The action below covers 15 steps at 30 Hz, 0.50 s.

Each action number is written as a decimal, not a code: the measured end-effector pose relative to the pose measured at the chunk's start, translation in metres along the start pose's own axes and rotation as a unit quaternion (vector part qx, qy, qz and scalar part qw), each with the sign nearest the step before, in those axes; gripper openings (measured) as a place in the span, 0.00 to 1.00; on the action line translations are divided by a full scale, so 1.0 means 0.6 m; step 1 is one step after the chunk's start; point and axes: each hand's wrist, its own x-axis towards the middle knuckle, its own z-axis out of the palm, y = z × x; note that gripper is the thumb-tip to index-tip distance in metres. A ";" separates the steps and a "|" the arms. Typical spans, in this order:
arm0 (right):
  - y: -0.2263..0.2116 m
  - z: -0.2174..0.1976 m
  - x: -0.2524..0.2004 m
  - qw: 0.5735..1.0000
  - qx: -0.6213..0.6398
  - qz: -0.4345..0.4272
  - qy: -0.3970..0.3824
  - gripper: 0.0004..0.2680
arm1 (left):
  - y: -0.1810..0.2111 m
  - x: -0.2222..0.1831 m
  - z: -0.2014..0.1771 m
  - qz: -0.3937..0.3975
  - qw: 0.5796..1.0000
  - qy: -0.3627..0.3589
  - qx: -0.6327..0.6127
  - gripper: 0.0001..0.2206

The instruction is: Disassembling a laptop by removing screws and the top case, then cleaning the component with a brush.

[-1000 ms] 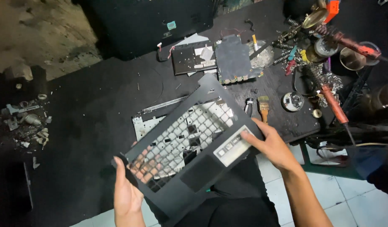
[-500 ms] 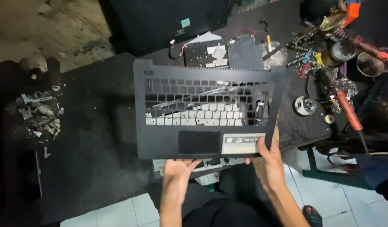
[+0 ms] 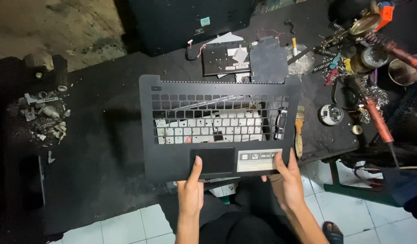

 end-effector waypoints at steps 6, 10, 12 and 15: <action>0.001 0.009 -0.005 0.999 0.002 0.026 0.022 0.15 | -0.062 0.004 -0.034 -0.045 0.999 -0.015 -0.011 0.24; 0.003 0.011 -0.006 0.998 -0.005 0.036 0.043 0.17 | -0.068 0.004 -0.041 -0.026 0.999 -0.036 0.018 0.08; 0.005 0.012 -0.006 0.997 0.004 0.051 0.055 0.22 | -0.075 0.002 -0.043 -0.021 0.999 -0.039 0.030 0.04; 0.011 0.010 -0.005 0.997 0.012 0.052 0.058 0.19 | -0.071 -0.004 -0.026 -0.038 0.998 -0.011 0.057 0.26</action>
